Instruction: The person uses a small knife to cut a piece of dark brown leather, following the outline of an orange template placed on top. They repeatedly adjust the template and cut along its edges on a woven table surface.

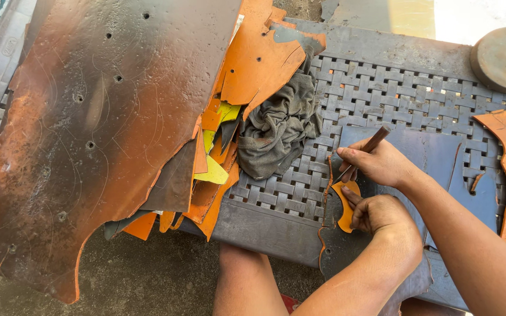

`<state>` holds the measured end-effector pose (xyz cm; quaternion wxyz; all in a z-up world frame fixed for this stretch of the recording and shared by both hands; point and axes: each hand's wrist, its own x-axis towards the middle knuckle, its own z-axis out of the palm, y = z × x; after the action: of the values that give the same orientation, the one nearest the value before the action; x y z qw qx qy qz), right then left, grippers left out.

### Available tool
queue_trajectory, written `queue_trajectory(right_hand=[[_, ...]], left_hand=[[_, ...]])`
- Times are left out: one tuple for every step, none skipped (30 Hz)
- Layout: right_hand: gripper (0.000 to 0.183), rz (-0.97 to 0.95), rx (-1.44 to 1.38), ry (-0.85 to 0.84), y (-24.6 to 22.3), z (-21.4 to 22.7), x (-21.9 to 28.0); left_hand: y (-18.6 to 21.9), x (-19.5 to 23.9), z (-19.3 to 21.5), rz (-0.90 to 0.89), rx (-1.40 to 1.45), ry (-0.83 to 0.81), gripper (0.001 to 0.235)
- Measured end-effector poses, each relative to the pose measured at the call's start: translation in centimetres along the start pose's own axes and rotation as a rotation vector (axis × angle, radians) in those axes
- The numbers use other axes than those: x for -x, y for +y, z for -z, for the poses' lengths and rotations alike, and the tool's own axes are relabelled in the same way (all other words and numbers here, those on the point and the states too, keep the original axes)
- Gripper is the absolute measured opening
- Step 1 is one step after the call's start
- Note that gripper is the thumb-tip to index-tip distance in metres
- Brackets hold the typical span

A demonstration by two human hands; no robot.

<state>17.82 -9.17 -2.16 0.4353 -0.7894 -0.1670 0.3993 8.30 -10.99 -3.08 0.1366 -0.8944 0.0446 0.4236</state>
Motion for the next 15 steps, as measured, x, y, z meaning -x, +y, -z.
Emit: queue_trajectory(right_hand=[[0.034, 0.003, 0.010, -0.002, 0.2, 0.0, -0.2], [0.033, 0.007, 0.019, -0.004, 0.3, 0.0, -0.3], [0.031, 0.011, 0.029, -0.004, 0.1, 0.1, -0.4], [0.032, 0.026, 0.035, -0.028, -0.1, 0.1, -0.3], [0.034, 0.042, 0.043, -0.054, -0.6, 0.1, -0.2], [0.037, 0.058, 0.051, -0.079, -1.1, 0.1, -0.1], [0.038, 0.047, 0.093, -0.074, -1.9, 0.2, 0.0], [0.038, 0.036, 0.135, -0.069, -2.8, 0.5, 0.2], [0.039, 0.023, 0.179, -0.063, -3.7, 0.8, 0.6], [0.039, 0.005, 0.386, -0.021, -4.5, 1.1, 1.3], [0.039, -0.012, 0.596, 0.031, -5.5, 1.8, 1.9], [0.040, -0.029, 0.805, 0.084, -6.3, 2.4, 2.8], [0.041, -0.021, 0.718, 0.166, -6.7, 3.1, 4.1], [0.043, -0.013, 0.630, 0.248, -6.7, 3.7, 5.9], [0.044, 0.000, 0.544, 0.325, -6.6, 4.1, 7.4]], left_hand=[[0.1, -0.1, -0.1, 0.011, 0.022, 0.001, 0.033], [0.2, -0.2, -0.1, 0.021, 0.044, 0.003, 0.034], [0.2, -0.3, -0.1, 0.032, 0.064, 0.006, 0.035], [0.3, -0.4, -0.2, 0.038, 0.052, 0.010, 0.035], [0.3, -0.4, -0.2, 0.047, 0.041, 0.014, 0.035], [0.2, -0.4, -0.2, 0.055, 0.031, 0.019, 0.035], [0.0, -0.3, -0.2, 0.053, 0.048, 0.030, 0.034], [-0.2, -0.1, -0.2, 0.051, 0.066, 0.041, 0.034], [-0.4, 0.3, -0.2, 0.046, 0.085, 0.053, 0.034], [-0.5, 0.9, -0.2, 0.052, 0.159, 0.079, 0.037], [-0.9, 1.5, 0.1, 0.056, 0.231, 0.114, 0.039], [-1.4, 2.1, 0.2, 0.060, 0.303, 0.150, 0.042], [-1.8, 2.7, 0.4, 0.041, 0.335, 0.147, 0.039], [-2.2, 3.3, 0.5, 0.021, 0.367, 0.144, 0.037], [-2.7, 3.9, 0.5, 0.007, 0.401, 0.141, 0.034]])
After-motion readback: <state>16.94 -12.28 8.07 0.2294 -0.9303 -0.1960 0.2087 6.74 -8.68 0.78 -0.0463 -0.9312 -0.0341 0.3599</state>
